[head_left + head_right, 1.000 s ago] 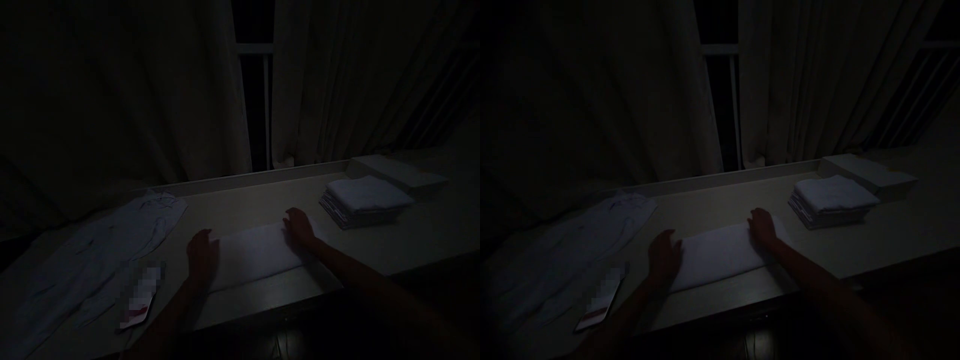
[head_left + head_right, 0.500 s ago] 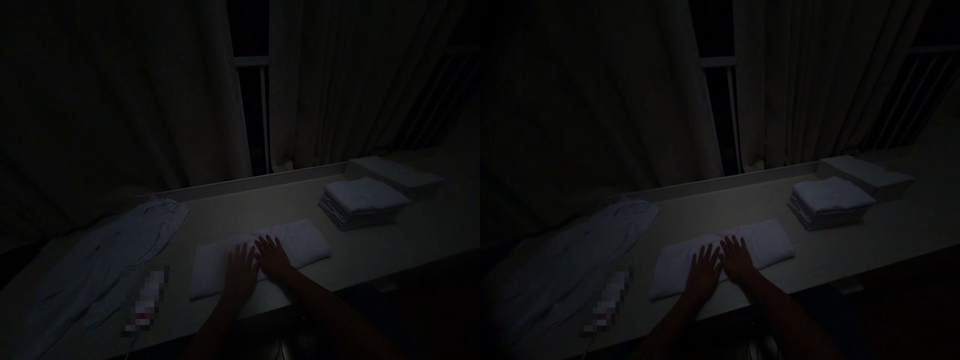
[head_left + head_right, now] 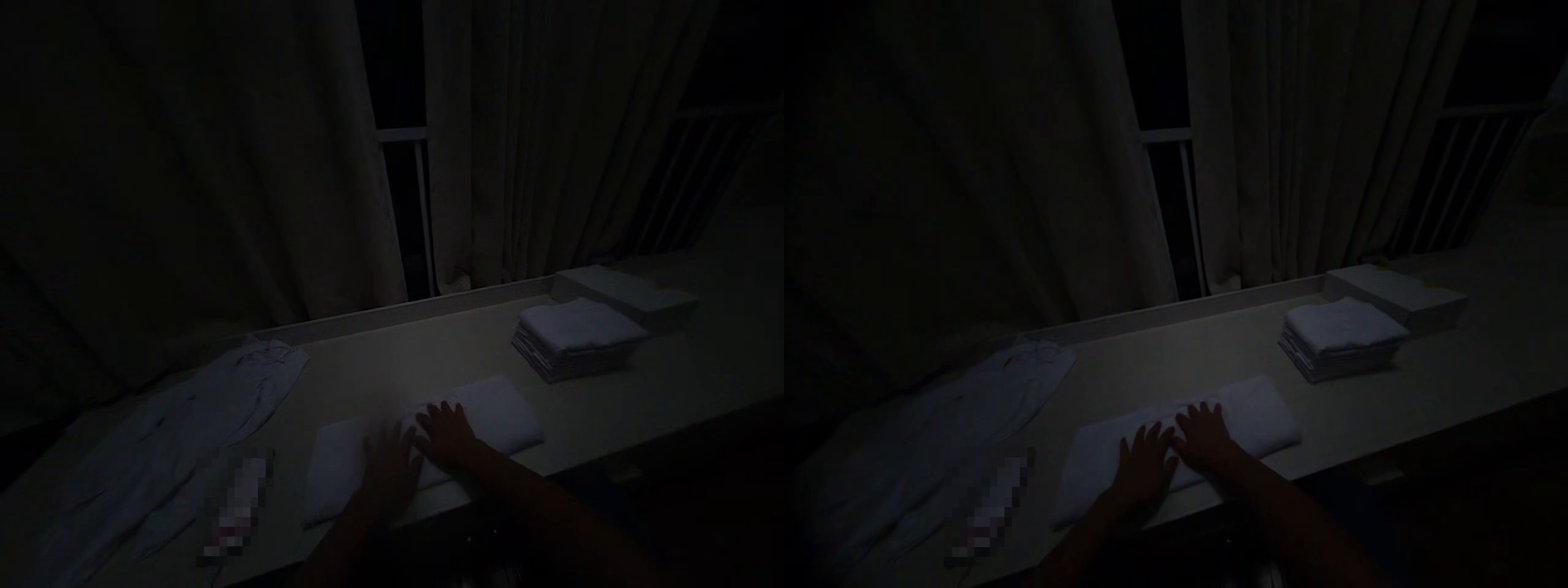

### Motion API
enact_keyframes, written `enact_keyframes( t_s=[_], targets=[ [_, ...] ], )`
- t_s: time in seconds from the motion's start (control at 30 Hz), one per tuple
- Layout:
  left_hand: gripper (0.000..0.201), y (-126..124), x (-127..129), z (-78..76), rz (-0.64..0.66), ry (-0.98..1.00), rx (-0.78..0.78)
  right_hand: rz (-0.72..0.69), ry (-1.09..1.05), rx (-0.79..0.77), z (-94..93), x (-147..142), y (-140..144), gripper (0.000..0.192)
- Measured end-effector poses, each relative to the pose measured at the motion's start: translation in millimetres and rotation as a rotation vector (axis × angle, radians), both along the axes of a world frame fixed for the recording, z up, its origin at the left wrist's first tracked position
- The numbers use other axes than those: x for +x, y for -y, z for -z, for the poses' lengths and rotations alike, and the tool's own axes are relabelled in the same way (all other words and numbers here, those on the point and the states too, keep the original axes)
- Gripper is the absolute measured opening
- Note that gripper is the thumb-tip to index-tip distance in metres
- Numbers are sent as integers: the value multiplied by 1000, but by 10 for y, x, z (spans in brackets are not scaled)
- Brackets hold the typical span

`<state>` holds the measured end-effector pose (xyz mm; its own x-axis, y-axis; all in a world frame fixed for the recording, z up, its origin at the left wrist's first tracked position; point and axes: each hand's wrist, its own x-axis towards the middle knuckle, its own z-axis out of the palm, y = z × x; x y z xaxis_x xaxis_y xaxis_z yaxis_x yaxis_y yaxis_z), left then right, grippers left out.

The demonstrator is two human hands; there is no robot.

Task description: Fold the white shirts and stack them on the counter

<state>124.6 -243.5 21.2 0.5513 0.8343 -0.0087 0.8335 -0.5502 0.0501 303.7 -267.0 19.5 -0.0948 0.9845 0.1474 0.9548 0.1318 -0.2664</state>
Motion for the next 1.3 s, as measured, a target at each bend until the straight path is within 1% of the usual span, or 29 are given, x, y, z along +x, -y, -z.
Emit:
enact_keyframes(
  t_s=[0.07,0.13,0.2,0.27,0.37,0.43,0.5,0.63,0.8,0.87,0.93,1.03,1.1,1.13,1.2,1.3],
  targets=[
    [57,-107,45,-106,16,-16,-13,-22,9,8,-44,126,-89,61],
    [59,-228,109,-141,4,-5,6,-6,18,18,-28,252,-186,62],
    [60,-325,167,-86,-40,21,35,19,15,10,55,347,-257,63],
    [59,-382,200,31,-78,52,100,39,2,15,169,395,-288,62],
    [58,-424,206,202,-74,79,206,65,-4,67,294,399,-287,61],
    [57,-456,200,262,-59,71,225,74,-3,82,315,384,-286,61],
    [57,-501,199,278,-29,54,234,80,-6,83,305,373,-295,61],
    [57,-578,216,256,48,37,245,89,-15,84,279,393,-330,61],
    [58,-574,243,226,53,14,227,87,-22,98,218,454,-341,59],
    [59,-565,246,222,58,8,239,99,-17,131,164,412,-316,59],
    [58,-567,237,230,63,-3,249,106,-19,176,116,289,-251,59],
    [55,-579,205,260,117,-40,254,14,-49,223,98,44,-55,60],
    [53,-579,187,276,155,-51,261,-68,-71,209,118,-10,111,62],
    [54,-575,184,279,157,-45,267,-87,-77,187,130,36,189,62],
    [57,-563,190,269,124,-24,270,-70,-72,123,149,291,314,64],
    [61,-553,220,234,82,-10,243,34,-28,17,165,934,414,67]
  ],
)
